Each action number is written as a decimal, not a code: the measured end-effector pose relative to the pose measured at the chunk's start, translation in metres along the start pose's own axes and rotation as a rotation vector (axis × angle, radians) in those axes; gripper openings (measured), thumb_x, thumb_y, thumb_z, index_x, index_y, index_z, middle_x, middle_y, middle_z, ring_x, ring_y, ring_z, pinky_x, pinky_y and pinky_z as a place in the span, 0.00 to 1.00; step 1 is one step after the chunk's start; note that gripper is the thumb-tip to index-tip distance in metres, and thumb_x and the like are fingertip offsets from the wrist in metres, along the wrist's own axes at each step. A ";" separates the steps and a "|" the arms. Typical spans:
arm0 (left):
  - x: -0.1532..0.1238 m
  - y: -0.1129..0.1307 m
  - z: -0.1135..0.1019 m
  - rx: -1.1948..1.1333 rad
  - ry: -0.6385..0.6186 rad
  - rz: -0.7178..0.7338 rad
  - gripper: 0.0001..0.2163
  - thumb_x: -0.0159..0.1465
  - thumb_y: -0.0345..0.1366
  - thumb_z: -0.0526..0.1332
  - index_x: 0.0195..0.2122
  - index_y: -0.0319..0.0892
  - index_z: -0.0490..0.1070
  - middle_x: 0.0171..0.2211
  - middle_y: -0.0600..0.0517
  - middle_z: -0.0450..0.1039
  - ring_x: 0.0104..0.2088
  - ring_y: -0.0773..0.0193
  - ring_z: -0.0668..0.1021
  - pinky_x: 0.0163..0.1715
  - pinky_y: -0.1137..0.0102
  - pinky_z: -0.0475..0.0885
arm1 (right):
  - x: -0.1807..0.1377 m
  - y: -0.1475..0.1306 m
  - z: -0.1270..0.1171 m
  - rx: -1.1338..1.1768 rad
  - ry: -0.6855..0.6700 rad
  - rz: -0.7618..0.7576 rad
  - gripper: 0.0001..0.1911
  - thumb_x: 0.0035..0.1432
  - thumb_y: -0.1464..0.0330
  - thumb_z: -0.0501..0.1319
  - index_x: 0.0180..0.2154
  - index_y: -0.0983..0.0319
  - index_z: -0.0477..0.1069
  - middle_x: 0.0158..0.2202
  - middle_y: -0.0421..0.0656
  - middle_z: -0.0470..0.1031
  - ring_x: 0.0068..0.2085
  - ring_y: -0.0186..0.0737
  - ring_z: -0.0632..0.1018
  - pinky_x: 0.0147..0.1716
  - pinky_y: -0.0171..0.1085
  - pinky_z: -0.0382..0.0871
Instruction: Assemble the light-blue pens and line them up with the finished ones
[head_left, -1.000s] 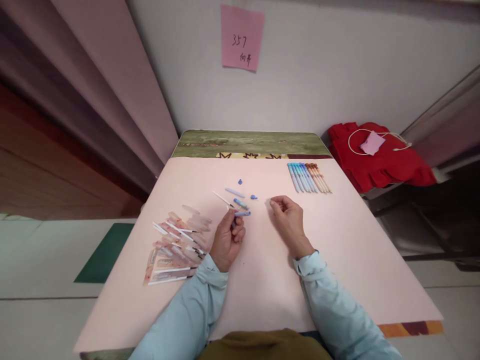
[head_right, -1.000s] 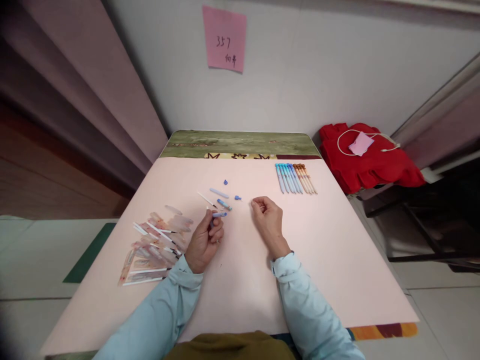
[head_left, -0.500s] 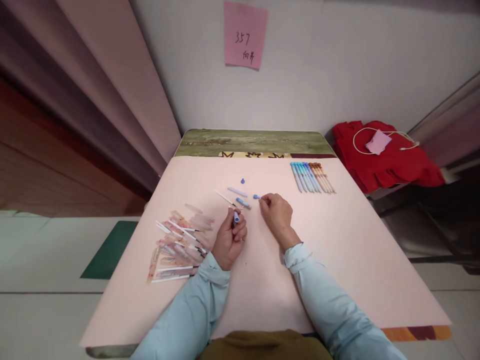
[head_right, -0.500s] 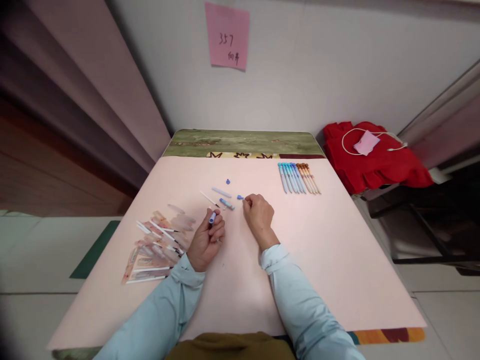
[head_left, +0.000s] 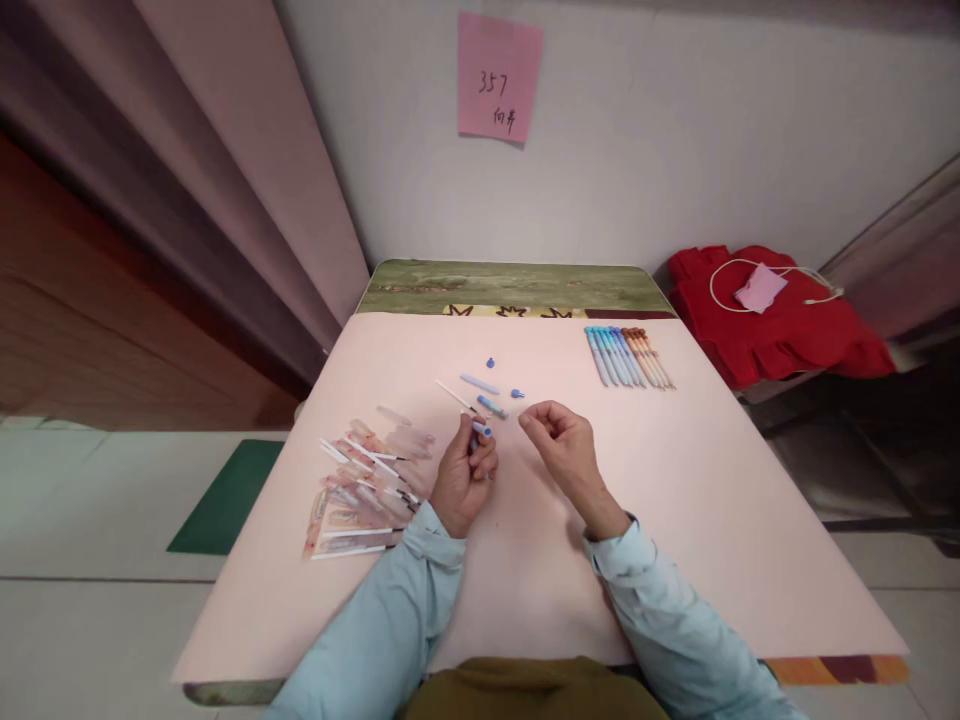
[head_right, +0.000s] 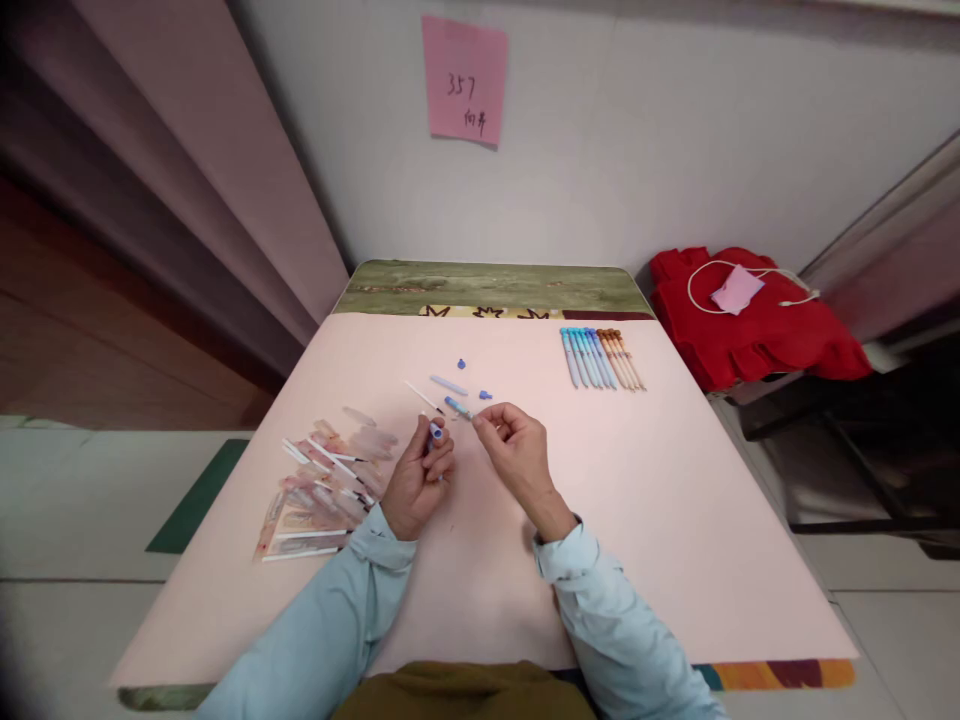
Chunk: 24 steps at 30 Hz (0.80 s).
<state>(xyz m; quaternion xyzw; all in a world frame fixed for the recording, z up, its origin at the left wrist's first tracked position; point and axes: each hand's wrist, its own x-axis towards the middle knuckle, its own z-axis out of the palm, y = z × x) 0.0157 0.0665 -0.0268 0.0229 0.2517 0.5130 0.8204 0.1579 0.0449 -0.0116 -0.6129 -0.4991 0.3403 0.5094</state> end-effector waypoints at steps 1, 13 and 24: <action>0.000 -0.001 -0.001 0.032 0.001 0.016 0.10 0.66 0.39 0.60 0.34 0.37 0.69 0.21 0.58 0.62 0.13 0.80 0.57 0.09 0.84 0.52 | -0.004 -0.005 0.000 0.074 -0.038 0.007 0.13 0.56 0.58 0.61 0.30 0.61 0.70 0.19 0.34 0.63 0.20 0.29 0.60 0.19 0.31 0.53; -0.008 -0.014 -0.003 0.234 -0.159 -0.088 0.10 0.56 0.34 0.70 0.34 0.35 0.71 0.23 0.55 0.67 0.16 0.81 0.57 0.12 0.84 0.53 | 0.006 0.027 -0.004 -0.759 -0.015 -0.060 0.05 0.53 0.68 0.59 0.27 0.60 0.72 0.28 0.41 0.74 0.27 0.36 0.71 0.26 0.34 0.57; 0.000 -0.015 -0.009 0.232 -0.086 0.057 0.12 0.53 0.34 0.72 0.34 0.36 0.71 0.25 0.55 0.68 0.17 0.81 0.59 0.13 0.84 0.52 | 0.000 0.000 -0.010 0.301 -0.307 0.022 0.18 0.53 0.61 0.65 0.46 0.60 0.73 0.30 0.39 0.73 0.25 0.30 0.68 0.25 0.31 0.63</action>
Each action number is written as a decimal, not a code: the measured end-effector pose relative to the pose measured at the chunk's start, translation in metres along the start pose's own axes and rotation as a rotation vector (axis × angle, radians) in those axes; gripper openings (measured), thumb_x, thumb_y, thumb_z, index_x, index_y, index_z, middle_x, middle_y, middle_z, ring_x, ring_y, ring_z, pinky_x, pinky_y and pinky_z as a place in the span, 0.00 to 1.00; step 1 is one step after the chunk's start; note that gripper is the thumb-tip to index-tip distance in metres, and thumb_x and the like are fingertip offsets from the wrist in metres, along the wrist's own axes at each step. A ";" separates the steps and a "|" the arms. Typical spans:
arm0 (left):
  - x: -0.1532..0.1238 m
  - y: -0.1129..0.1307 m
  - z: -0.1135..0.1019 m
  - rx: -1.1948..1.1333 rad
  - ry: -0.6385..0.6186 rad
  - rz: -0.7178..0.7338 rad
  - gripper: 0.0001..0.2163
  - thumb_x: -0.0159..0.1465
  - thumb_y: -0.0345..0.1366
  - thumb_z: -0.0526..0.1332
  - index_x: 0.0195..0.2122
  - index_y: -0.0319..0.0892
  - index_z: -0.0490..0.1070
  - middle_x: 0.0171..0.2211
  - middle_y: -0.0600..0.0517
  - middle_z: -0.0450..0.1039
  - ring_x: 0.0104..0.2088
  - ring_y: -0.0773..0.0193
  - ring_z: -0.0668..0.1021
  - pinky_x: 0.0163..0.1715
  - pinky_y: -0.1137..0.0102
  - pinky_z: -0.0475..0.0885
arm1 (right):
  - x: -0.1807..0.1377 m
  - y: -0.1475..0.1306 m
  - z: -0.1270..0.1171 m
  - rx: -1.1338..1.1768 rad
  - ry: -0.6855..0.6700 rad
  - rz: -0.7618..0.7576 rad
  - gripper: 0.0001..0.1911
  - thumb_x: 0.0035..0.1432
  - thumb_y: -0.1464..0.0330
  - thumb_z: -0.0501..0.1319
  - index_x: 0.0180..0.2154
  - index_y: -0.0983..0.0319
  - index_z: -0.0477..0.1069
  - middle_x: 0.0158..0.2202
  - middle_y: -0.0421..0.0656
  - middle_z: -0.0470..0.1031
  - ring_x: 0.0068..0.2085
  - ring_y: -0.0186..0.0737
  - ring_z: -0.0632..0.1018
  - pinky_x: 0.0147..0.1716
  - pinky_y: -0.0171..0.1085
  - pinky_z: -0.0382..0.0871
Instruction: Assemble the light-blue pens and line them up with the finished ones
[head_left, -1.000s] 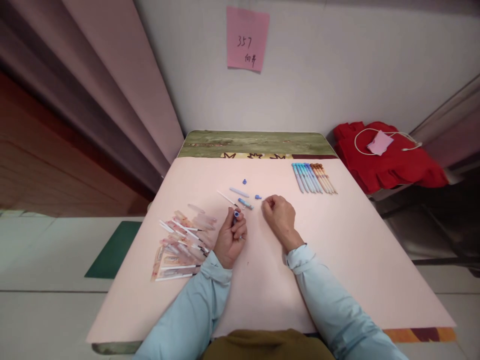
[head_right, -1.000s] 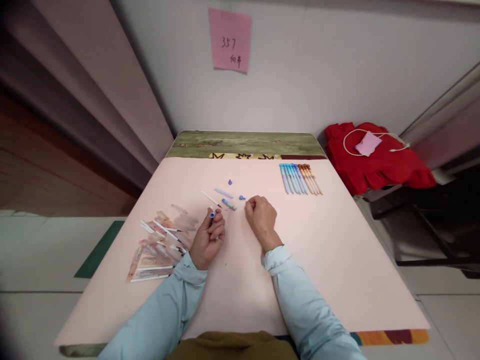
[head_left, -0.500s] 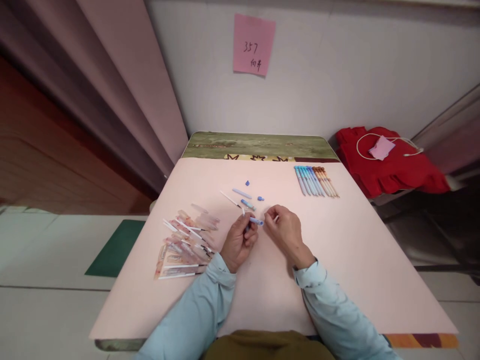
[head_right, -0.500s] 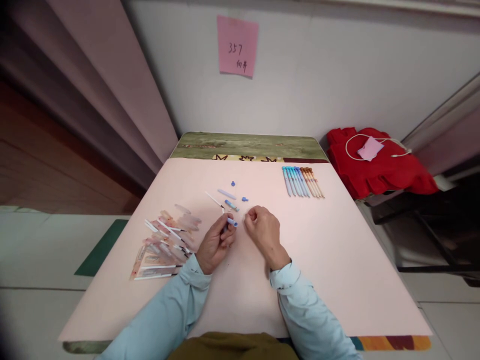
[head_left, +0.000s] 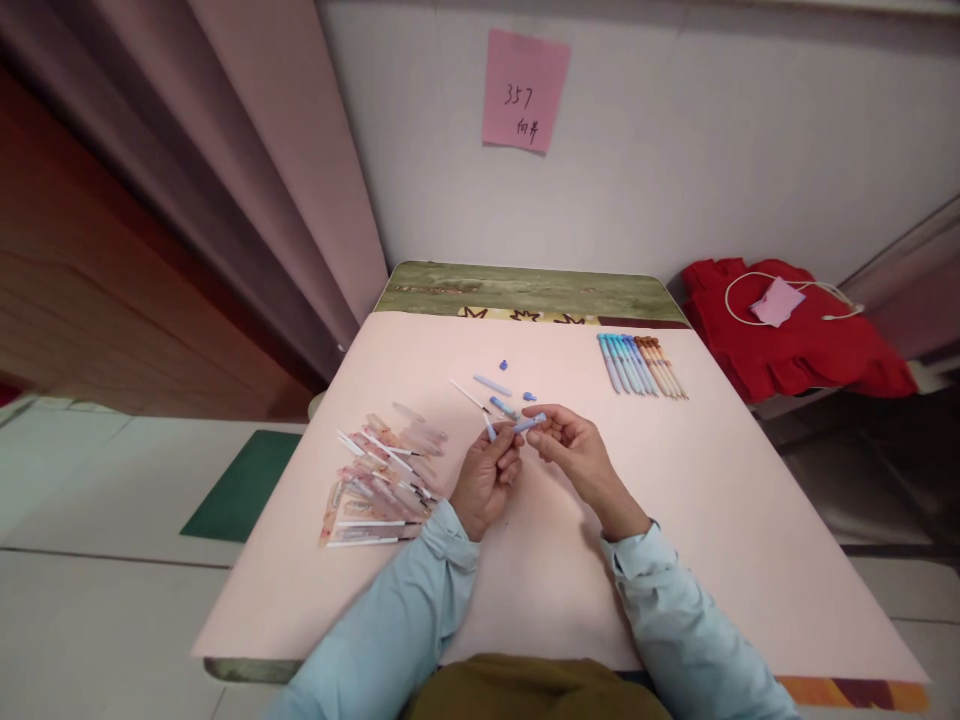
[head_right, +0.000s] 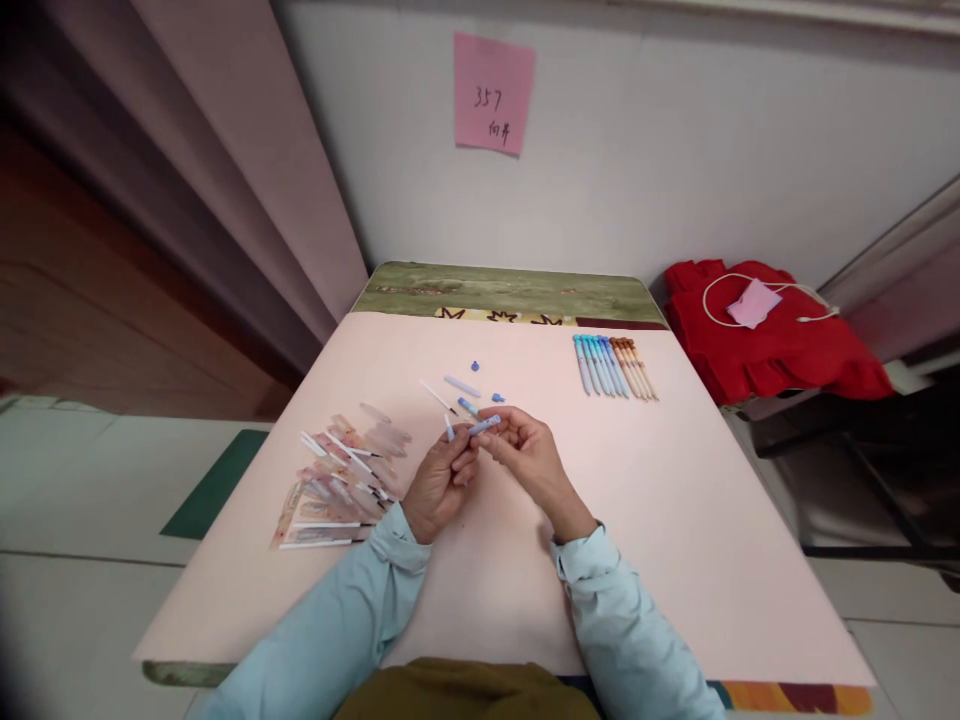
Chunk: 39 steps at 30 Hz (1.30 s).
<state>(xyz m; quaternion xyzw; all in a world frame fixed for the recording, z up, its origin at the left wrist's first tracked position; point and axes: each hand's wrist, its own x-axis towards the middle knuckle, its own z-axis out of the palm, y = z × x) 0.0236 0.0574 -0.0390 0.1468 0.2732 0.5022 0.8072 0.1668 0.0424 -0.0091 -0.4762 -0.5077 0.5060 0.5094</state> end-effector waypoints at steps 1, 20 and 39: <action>0.000 0.000 0.000 0.008 0.003 0.003 0.12 0.53 0.34 0.72 0.34 0.36 0.71 0.25 0.55 0.68 0.16 0.81 0.59 0.12 0.84 0.52 | 0.000 0.001 0.002 0.030 0.023 0.007 0.16 0.53 0.61 0.66 0.43 0.60 0.74 0.27 0.38 0.72 0.24 0.30 0.68 0.24 0.31 0.63; -0.004 -0.001 0.004 0.060 0.024 0.007 0.12 0.53 0.33 0.71 0.35 0.36 0.72 0.26 0.54 0.70 0.17 0.81 0.59 0.13 0.83 0.51 | -0.004 0.008 -0.001 -0.599 0.562 -0.335 0.10 0.59 0.61 0.62 0.38 0.61 0.74 0.32 0.42 0.76 0.26 0.33 0.71 0.29 0.35 0.66; -0.008 -0.003 0.009 0.308 0.035 0.134 0.18 0.50 0.33 0.72 0.42 0.40 0.73 0.25 0.57 0.69 0.16 0.78 0.62 0.15 0.79 0.53 | 0.011 0.014 -0.013 0.441 0.268 0.281 0.17 0.46 0.57 0.71 0.33 0.63 0.74 0.27 0.39 0.75 0.20 0.25 0.67 0.17 0.27 0.61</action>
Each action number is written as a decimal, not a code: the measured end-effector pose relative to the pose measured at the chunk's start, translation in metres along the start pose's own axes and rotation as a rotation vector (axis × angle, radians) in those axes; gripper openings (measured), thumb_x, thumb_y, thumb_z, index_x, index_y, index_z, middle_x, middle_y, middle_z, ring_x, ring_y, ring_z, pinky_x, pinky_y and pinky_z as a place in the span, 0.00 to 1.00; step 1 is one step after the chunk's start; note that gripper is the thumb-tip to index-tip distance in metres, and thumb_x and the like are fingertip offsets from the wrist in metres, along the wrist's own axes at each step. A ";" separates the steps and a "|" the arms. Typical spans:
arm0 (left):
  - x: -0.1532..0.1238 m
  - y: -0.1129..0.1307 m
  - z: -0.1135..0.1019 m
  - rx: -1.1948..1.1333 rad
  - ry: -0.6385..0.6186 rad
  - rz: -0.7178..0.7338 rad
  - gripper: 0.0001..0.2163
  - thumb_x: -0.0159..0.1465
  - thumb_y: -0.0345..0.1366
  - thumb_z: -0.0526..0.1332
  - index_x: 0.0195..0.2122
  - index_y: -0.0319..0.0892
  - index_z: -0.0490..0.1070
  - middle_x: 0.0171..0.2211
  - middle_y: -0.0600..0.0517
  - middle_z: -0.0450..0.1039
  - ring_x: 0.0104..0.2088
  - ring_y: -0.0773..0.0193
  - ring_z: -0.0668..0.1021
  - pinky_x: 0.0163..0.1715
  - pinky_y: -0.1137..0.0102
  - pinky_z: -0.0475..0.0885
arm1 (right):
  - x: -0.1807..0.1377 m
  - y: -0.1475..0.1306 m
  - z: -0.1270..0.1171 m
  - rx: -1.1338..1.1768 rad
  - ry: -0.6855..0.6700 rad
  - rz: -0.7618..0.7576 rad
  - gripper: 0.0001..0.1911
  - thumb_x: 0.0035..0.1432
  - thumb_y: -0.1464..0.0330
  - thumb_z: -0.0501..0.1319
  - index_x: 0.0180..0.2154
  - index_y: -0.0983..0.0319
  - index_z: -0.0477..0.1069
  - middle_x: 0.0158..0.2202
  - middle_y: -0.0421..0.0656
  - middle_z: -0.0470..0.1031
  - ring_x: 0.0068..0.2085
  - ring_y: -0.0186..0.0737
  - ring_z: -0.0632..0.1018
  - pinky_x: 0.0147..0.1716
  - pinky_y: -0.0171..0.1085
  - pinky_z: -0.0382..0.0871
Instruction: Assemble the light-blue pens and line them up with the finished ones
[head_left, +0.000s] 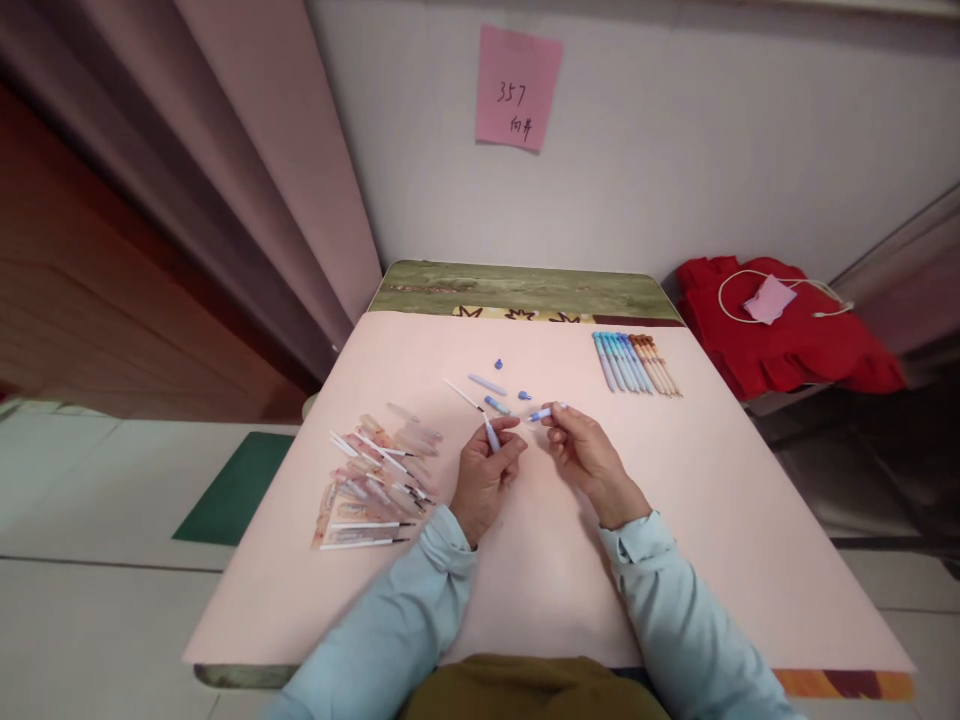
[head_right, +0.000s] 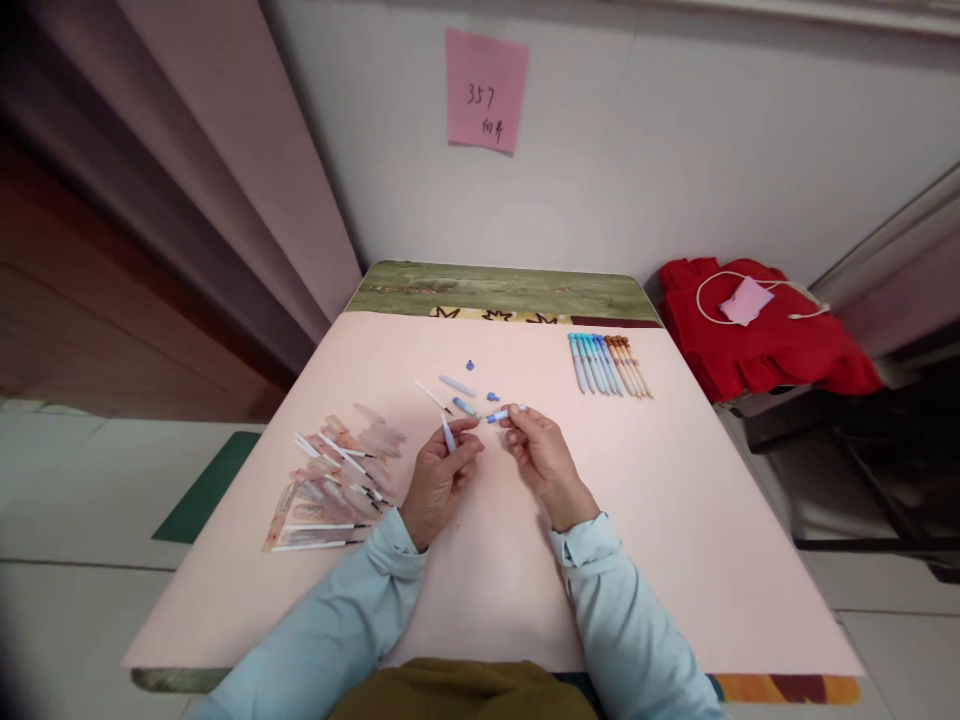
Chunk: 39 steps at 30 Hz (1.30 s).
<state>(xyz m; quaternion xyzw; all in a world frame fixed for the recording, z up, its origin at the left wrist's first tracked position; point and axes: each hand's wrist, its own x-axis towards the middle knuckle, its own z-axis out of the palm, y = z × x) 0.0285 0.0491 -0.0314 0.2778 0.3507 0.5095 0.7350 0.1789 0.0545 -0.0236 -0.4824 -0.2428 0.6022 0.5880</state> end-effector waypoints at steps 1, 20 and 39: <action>-0.001 0.001 0.001 0.010 0.002 0.007 0.19 0.49 0.33 0.72 0.43 0.40 0.73 0.26 0.57 0.69 0.17 0.78 0.63 0.15 0.79 0.54 | 0.000 0.002 0.001 0.032 -0.022 0.039 0.17 0.47 0.58 0.71 0.33 0.62 0.74 0.27 0.39 0.75 0.20 0.25 0.67 0.18 0.27 0.63; 0.006 0.002 -0.003 -0.166 0.020 -0.040 0.12 0.54 0.36 0.71 0.32 0.38 0.70 0.26 0.54 0.71 0.17 0.79 0.60 0.13 0.81 0.52 | -0.027 0.006 0.028 -0.534 0.064 -0.523 0.11 0.55 0.60 0.66 0.36 0.60 0.75 0.24 0.38 0.73 0.24 0.33 0.71 0.26 0.33 0.68; 0.004 0.006 -0.007 -0.351 -0.110 -0.271 0.11 0.56 0.35 0.68 0.25 0.40 0.66 0.19 0.60 0.52 0.17 0.77 0.54 0.17 0.79 0.55 | -0.051 0.003 0.037 -0.861 -0.028 -0.937 0.07 0.57 0.65 0.64 0.40 0.54 0.78 0.30 0.42 0.79 0.26 0.36 0.75 0.26 0.35 0.72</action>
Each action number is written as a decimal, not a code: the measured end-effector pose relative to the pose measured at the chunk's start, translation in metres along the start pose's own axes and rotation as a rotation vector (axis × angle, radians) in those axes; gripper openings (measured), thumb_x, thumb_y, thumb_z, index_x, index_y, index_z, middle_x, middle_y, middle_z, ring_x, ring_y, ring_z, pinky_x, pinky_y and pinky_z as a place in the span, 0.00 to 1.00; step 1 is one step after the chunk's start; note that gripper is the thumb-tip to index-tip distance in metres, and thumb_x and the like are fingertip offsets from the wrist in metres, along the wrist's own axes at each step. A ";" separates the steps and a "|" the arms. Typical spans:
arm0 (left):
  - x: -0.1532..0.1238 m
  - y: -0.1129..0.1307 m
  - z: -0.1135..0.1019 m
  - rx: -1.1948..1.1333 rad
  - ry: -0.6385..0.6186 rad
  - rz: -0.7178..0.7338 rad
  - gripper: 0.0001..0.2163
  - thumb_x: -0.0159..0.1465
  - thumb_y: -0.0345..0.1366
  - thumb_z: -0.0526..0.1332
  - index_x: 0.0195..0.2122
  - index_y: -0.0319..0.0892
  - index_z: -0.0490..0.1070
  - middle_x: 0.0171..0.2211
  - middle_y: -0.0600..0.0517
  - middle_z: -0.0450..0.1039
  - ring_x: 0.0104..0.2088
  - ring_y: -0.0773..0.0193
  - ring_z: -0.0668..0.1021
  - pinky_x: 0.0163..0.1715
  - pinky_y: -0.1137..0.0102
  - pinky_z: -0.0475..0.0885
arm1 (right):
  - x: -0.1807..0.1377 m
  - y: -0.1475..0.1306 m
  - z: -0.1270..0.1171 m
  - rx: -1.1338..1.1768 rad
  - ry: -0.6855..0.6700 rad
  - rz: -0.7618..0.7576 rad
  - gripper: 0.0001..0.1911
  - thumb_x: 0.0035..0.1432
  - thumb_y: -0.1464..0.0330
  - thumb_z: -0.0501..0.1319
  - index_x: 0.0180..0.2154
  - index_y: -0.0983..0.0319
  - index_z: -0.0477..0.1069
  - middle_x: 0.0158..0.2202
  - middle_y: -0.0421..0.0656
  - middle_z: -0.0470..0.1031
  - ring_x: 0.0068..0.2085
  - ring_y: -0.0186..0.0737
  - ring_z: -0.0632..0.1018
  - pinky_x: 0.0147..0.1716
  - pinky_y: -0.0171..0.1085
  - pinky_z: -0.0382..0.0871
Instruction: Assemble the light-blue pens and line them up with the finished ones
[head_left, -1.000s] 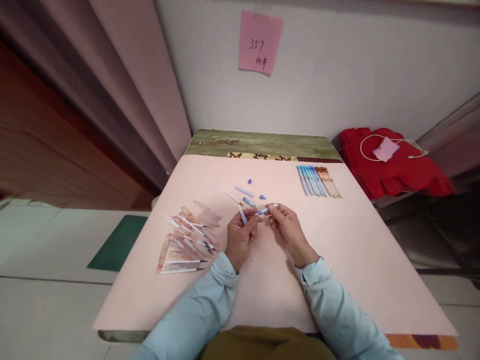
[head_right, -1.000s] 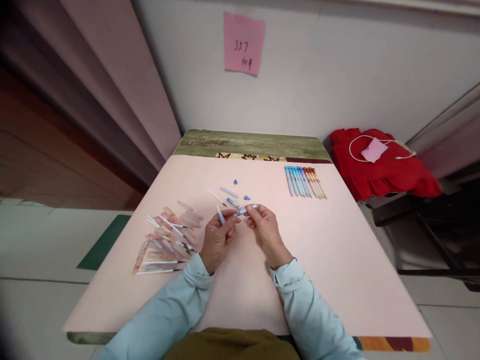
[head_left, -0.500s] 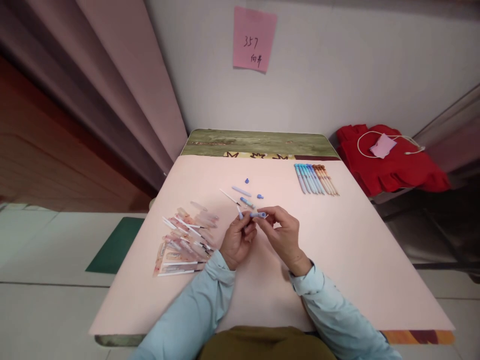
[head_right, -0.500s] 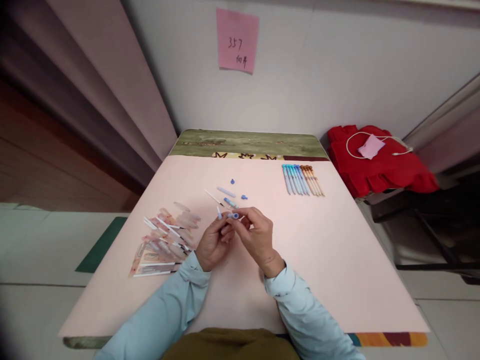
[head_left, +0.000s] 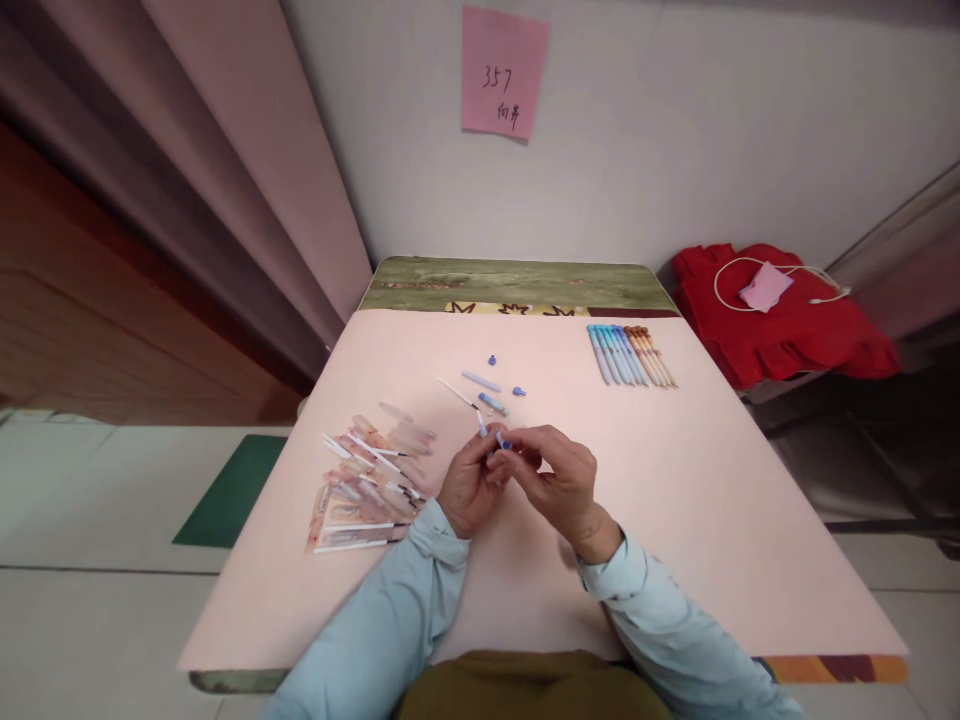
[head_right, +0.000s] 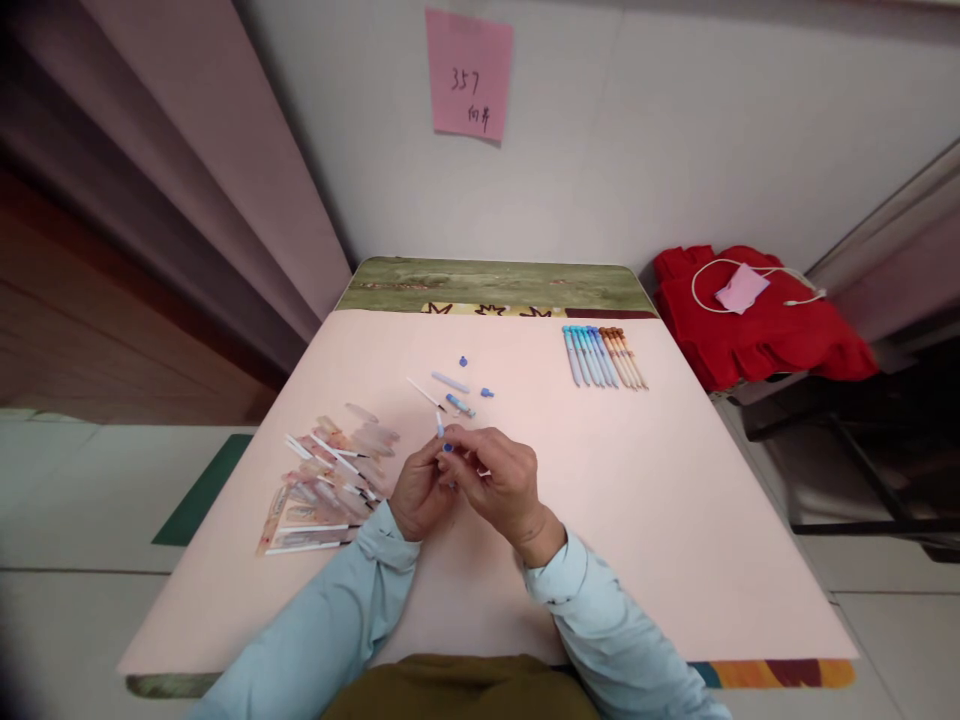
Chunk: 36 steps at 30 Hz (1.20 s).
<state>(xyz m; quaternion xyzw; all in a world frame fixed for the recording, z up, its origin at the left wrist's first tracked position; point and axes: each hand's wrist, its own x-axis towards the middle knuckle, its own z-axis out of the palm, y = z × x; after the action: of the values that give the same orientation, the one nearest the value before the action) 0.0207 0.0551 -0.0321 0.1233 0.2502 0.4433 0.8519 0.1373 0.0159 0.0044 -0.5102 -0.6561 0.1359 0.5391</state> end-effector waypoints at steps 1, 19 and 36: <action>0.000 0.001 0.000 -0.005 -0.011 -0.003 0.10 0.56 0.35 0.68 0.26 0.40 0.66 0.19 0.60 0.53 0.17 0.77 0.54 0.16 0.80 0.54 | 0.000 0.000 -0.001 0.015 -0.006 -0.010 0.08 0.57 0.65 0.65 0.40 0.55 0.78 0.30 0.42 0.79 0.26 0.35 0.75 0.26 0.35 0.72; -0.007 0.006 0.004 -0.094 -0.151 -0.046 0.05 0.59 0.30 0.63 0.29 0.36 0.67 0.26 0.54 0.60 0.17 0.79 0.54 0.13 0.85 0.52 | 0.007 0.064 -0.005 -0.560 -0.295 0.349 0.08 0.59 0.67 0.60 0.36 0.56 0.78 0.35 0.40 0.78 0.32 0.36 0.76 0.31 0.34 0.61; 0.000 0.006 0.001 -0.250 0.032 -0.014 0.08 0.65 0.24 0.53 0.30 0.33 0.68 0.27 0.51 0.64 0.18 0.79 0.61 0.14 0.85 0.55 | 0.014 0.047 -0.007 -0.215 -0.080 0.370 0.08 0.58 0.64 0.60 0.30 0.61 0.74 0.26 0.39 0.74 0.24 0.32 0.71 0.27 0.32 0.63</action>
<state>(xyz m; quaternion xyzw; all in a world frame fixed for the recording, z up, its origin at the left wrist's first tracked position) 0.0167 0.0588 -0.0287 0.0073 0.2076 0.4672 0.8594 0.1696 0.0451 -0.0195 -0.6707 -0.5829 0.1821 0.4210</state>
